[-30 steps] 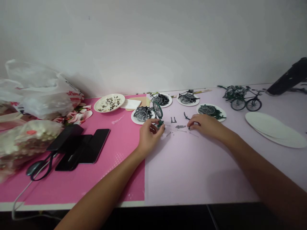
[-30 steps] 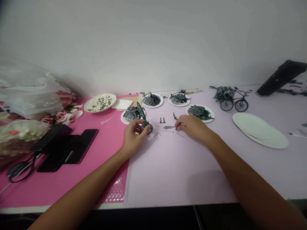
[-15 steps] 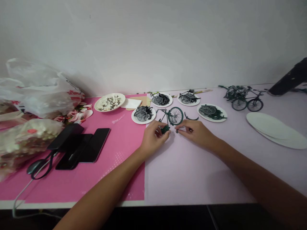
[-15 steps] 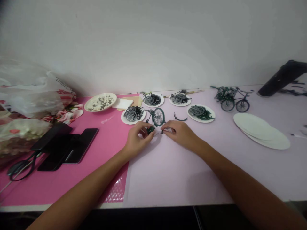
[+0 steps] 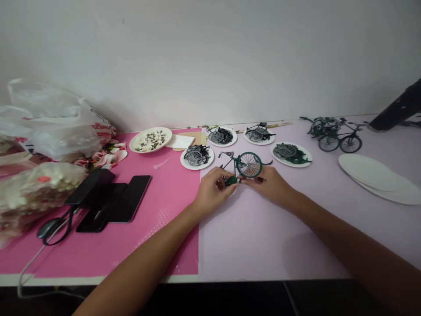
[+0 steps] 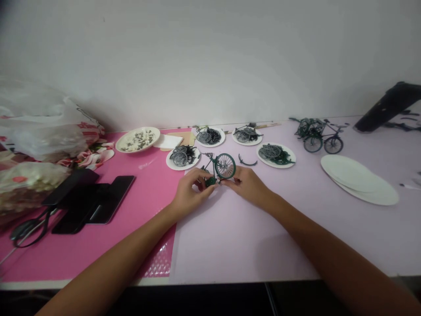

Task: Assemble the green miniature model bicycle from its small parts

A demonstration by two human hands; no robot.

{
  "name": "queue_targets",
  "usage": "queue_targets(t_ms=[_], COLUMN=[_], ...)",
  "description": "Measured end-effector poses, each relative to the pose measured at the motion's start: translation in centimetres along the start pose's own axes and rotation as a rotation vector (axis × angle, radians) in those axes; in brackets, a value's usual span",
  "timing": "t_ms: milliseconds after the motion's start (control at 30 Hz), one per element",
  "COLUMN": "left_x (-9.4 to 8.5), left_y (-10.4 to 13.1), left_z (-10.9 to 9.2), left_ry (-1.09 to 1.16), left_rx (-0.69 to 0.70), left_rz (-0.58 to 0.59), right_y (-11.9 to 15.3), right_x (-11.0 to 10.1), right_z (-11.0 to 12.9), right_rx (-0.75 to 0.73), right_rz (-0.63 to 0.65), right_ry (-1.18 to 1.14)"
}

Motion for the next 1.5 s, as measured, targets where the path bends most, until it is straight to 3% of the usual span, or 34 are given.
queue_targets(t_ms=[367, 533, 833, 1233, 1367, 1500], left_x=[-0.1, -0.1, 0.0, 0.1, -0.1, -0.1], left_y=[0.1, 0.1, 0.1, 0.2, 0.3, 0.3], left_z=[0.0, 0.0, 0.1, -0.4, -0.6, -0.8], left_ry=[0.021, 0.023, 0.054, 0.014, -0.064, -0.094], left_rx=[-0.016, -0.015, 0.008, 0.052, 0.079, 0.110], left_rz=[-0.009, -0.001, 0.010, 0.022, 0.026, 0.027], right_y=[0.2, 0.0, 0.1, 0.9, 1.0, 0.8], right_x=[0.6, 0.5, 0.0, 2.1, 2.2, 1.9], right_z=[0.6, 0.7, 0.9, -1.2, -0.7, 0.2], right_rx=[0.045, 0.010, -0.069, 0.121, 0.192, 0.171], right_rz=[0.084, 0.152, 0.137, 0.159, 0.154, 0.170], right_ry=[-0.059, -0.109, -0.103, -0.433, -0.490, -0.503])
Point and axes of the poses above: each hand's wrist, its own y-axis away from the middle knuckle, its own x-axis out of the palm, z = x × y, the point moved 1 cm from there along -y, towards the middle knuckle, and after that the axes turned 4 degrees about z, right-handed, at the moved point
